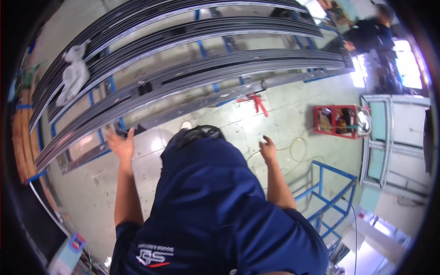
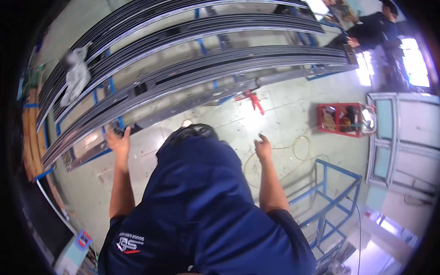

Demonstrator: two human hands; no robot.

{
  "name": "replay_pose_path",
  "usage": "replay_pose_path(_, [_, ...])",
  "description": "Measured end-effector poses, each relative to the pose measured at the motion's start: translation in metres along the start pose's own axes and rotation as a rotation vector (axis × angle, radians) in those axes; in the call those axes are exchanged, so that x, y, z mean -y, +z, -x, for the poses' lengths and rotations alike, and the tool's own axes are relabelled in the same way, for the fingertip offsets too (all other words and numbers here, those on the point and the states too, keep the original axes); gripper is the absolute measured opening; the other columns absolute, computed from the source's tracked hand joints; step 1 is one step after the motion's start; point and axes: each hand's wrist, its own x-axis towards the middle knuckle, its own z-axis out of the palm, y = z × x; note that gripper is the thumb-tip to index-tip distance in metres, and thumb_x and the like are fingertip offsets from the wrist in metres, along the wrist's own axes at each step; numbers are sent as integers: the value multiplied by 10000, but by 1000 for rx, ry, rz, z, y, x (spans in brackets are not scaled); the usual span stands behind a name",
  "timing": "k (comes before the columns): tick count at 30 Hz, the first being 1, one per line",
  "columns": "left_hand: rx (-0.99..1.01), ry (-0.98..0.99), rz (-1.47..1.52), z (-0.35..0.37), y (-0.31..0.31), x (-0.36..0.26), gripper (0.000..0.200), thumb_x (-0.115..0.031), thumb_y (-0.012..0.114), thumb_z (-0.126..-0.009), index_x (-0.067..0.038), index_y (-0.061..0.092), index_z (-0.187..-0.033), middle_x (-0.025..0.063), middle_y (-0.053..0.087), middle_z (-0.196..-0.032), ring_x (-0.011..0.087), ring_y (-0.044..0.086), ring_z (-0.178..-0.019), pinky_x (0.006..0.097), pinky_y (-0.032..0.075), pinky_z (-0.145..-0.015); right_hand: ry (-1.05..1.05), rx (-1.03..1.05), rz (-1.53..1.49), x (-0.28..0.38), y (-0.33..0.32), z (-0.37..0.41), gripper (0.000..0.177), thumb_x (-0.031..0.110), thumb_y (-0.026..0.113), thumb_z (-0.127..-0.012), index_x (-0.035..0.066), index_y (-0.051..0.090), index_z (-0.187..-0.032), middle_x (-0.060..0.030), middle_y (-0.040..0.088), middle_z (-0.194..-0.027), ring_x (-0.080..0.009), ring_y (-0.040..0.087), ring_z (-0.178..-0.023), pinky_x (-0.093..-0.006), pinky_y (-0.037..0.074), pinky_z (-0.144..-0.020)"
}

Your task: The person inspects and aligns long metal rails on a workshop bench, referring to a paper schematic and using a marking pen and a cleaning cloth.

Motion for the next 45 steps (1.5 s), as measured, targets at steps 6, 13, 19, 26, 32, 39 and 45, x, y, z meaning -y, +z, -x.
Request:
replay_pose_path(6, [71,158,47,-13,-30,-17,1036,-497,811,-803,-72,276,-1581,350,262,-1576,511,287,-1449,561,263,-1188,-491,-194,109,174,14,-24,517,107,666,-915,83,563,-1421,-76,647,-922,-153,621,-761,-309,529,-717])
replay_pose_path(13, [133,128,12,29,-49,3,947,-442,779,-859,-85,282,-1581,328,217,-1606,482,259,-1472,568,236,-1187,-684,-246,468,292,-5,-90,524,127,628,-869,127,596,-1393,-179,663,-850,-322,667,-795,-406,544,-781])
replay_pose_path(19, [266,-318,-241,131,-72,60,931,-499,741,-871,-96,295,-1582,297,244,-1610,459,244,-1486,562,214,-1201,-523,-81,701,332,-11,-144,568,172,559,-871,219,554,-1437,-241,714,-1057,-410,685,-997,-497,548,-880])
replay_pose_path(26, [523,-790,-457,202,-111,49,984,-630,718,-818,-102,357,-1566,207,382,-1576,371,327,-1476,516,225,-1209,-597,-3,826,335,-23,-177,539,190,588,-880,211,558,-1417,-208,734,-968,-384,712,-917,-487,573,-825])
replay_pose_path(32, [637,-682,-364,182,-111,-10,921,-625,675,-855,-75,401,-1542,185,427,-1562,370,361,-1460,478,241,-1216,-656,122,889,339,-31,-187,567,178,609,-864,191,540,-1427,-187,737,-916,-373,716,-871,-477,576,-797])
replay_pose_path(39, [524,-544,-215,149,-107,-47,840,-538,682,-904,-53,407,-1532,213,455,-1533,401,393,-1427,471,290,-1199,-768,176,885,340,-36,-190,559,165,623,-850,176,546,-1404,-174,731,-862,-356,719,-829,-480,577,-754])
replay_pose_path(45, [621,-506,-200,150,-111,-55,756,-473,695,-918,13,491,-1460,244,511,-1481,408,455,-1389,458,345,-1171,-849,170,874,333,-37,-191,567,145,611,-849,172,542,-1411,-161,730,-848,-342,716,-790,-467,580,-733])
